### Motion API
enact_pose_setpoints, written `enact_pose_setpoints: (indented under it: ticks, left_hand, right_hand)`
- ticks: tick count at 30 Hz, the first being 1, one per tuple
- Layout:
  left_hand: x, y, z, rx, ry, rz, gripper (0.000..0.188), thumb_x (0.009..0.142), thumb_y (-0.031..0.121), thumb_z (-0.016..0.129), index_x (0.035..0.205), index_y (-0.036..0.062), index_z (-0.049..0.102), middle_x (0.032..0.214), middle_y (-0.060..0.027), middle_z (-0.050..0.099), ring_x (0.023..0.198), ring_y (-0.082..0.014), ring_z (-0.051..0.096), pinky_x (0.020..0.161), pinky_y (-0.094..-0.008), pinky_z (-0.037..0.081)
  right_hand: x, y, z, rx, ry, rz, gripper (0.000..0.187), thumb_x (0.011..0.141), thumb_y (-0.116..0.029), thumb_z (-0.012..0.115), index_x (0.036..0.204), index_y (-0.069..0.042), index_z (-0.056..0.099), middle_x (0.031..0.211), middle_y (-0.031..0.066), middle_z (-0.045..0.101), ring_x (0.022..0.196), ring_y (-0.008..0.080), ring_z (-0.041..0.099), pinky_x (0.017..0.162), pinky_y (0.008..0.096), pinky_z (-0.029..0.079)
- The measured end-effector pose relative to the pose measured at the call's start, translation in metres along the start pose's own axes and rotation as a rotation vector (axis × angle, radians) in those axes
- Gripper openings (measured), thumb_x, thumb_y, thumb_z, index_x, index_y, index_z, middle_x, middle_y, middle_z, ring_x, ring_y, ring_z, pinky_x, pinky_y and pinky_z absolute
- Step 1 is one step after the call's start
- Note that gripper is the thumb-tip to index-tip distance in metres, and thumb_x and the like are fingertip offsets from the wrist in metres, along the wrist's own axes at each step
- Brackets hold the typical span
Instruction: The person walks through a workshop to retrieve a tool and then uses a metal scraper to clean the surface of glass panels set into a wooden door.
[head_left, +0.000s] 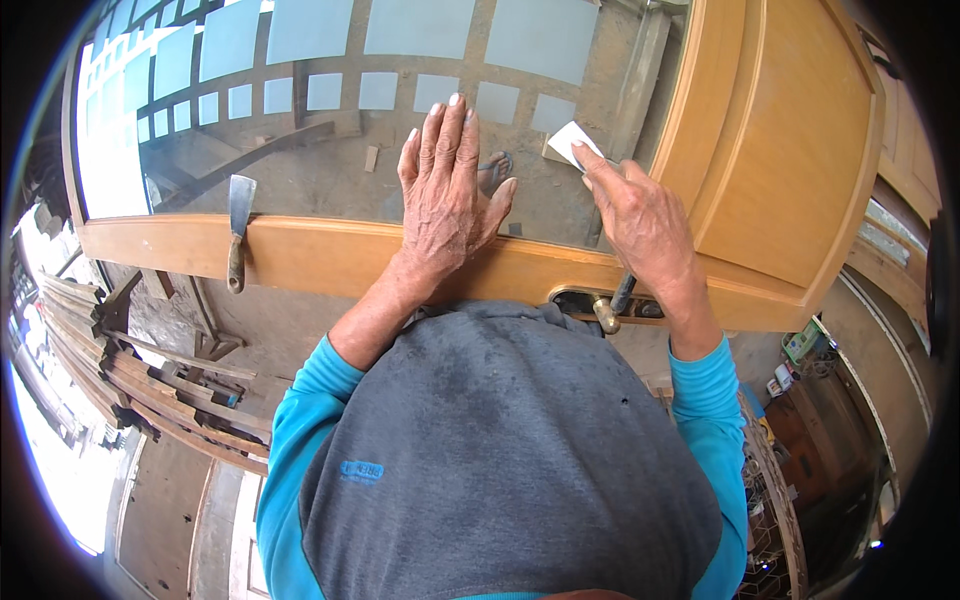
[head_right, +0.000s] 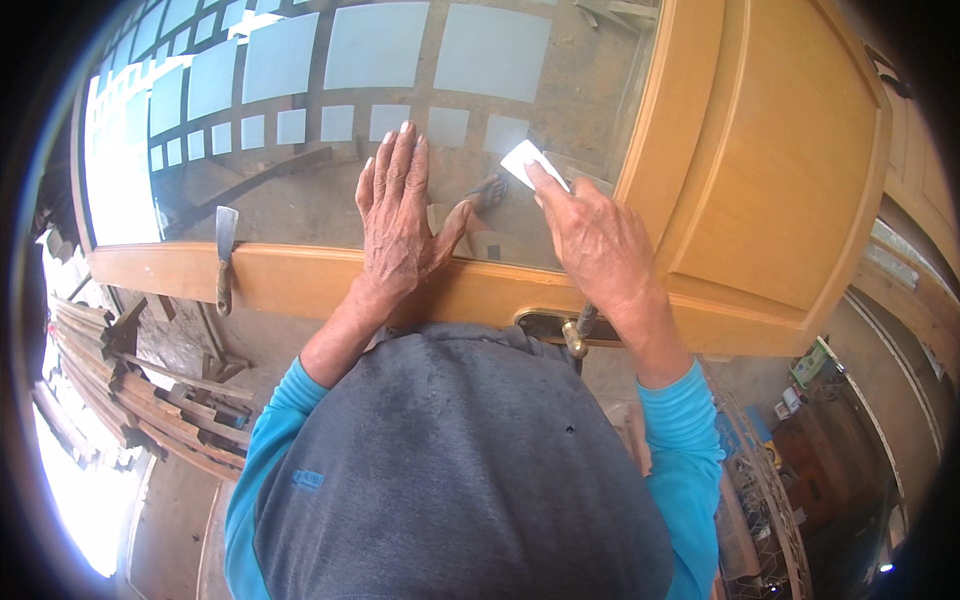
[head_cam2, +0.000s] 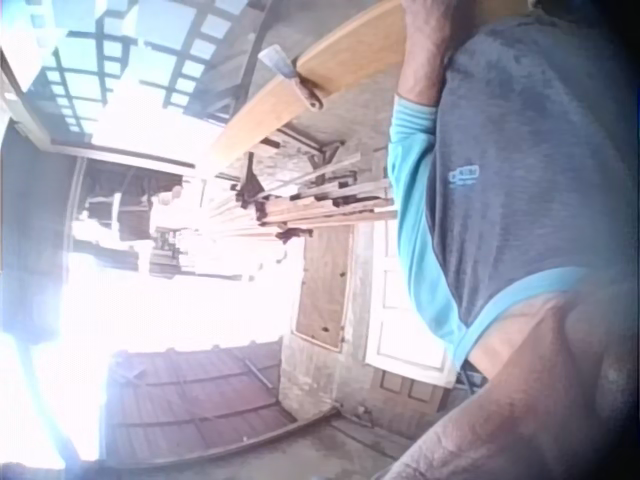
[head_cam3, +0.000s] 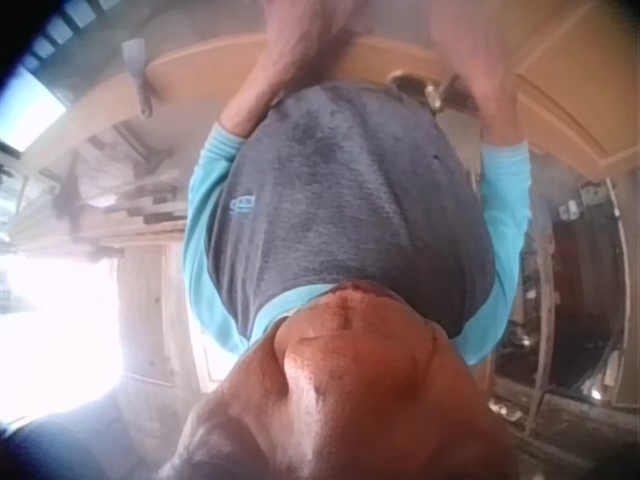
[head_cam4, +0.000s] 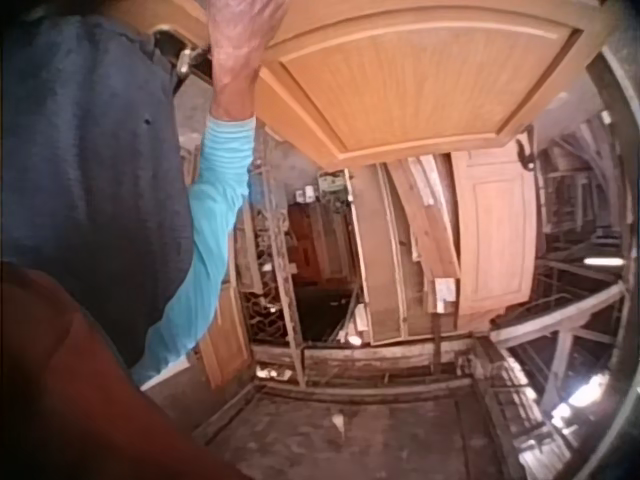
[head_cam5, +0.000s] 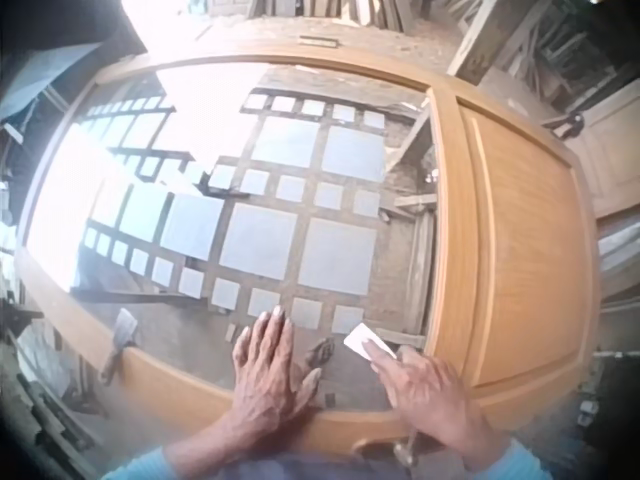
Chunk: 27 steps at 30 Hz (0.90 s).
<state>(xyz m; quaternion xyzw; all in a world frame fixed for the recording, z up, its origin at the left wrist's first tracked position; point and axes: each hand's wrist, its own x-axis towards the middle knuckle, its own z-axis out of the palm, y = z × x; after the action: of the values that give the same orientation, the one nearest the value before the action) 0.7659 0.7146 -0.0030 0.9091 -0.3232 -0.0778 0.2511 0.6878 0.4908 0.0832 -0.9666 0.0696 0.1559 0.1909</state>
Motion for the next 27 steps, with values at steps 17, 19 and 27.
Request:
enact_pose_setpoints:
  ticks: [17, 19, 27]
  left_hand:
    - [0.019, -0.040, -0.023, -0.116, 0.023, 0.093, 0.066, 0.086, 0.012, 0.079, 0.147, 0.0094, 0.055, 0.158, -0.0099, 0.047, 0.137, -0.0373, 0.047, 0.113, -0.0486, 0.039]
    - [0.018, -0.054, -0.022, -0.234, 0.116, 0.154, 0.058, 0.086, 0.002, 0.075, 0.142, 0.0077, 0.059, 0.153, -0.0095, 0.054, 0.133, -0.0363, 0.052, 0.112, -0.0462, 0.045]
    - [0.019, -0.063, -0.029, -0.327, 0.151, 0.253, 0.038, 0.085, 0.005, 0.080, 0.122, 0.0067, 0.070, 0.135, -0.0094, 0.066, 0.121, -0.0335, 0.061, 0.101, -0.0431, 0.053]
  right_hand:
    - [0.016, -0.064, 0.036, 0.172, -0.003, 0.038, 0.042, 0.102, -0.022, 0.063, 0.143, -0.013, 0.060, 0.078, 0.0164, 0.064, 0.066, 0.0355, 0.069, 0.058, 0.0462, 0.056]
    - [0.019, -0.073, 0.043, 0.168, 0.035, 0.057, 0.050, 0.101, -0.018, 0.067, 0.149, -0.021, 0.057, 0.076, 0.0125, 0.060, 0.061, 0.0321, 0.065, 0.058, 0.0466, 0.055]
    - [0.025, -0.087, 0.061, 0.204, 0.154, 0.070, 0.043, 0.103, -0.021, 0.062, 0.145, -0.013, 0.059, 0.079, 0.0172, 0.065, 0.067, 0.0368, 0.069, 0.061, 0.0482, 0.057]
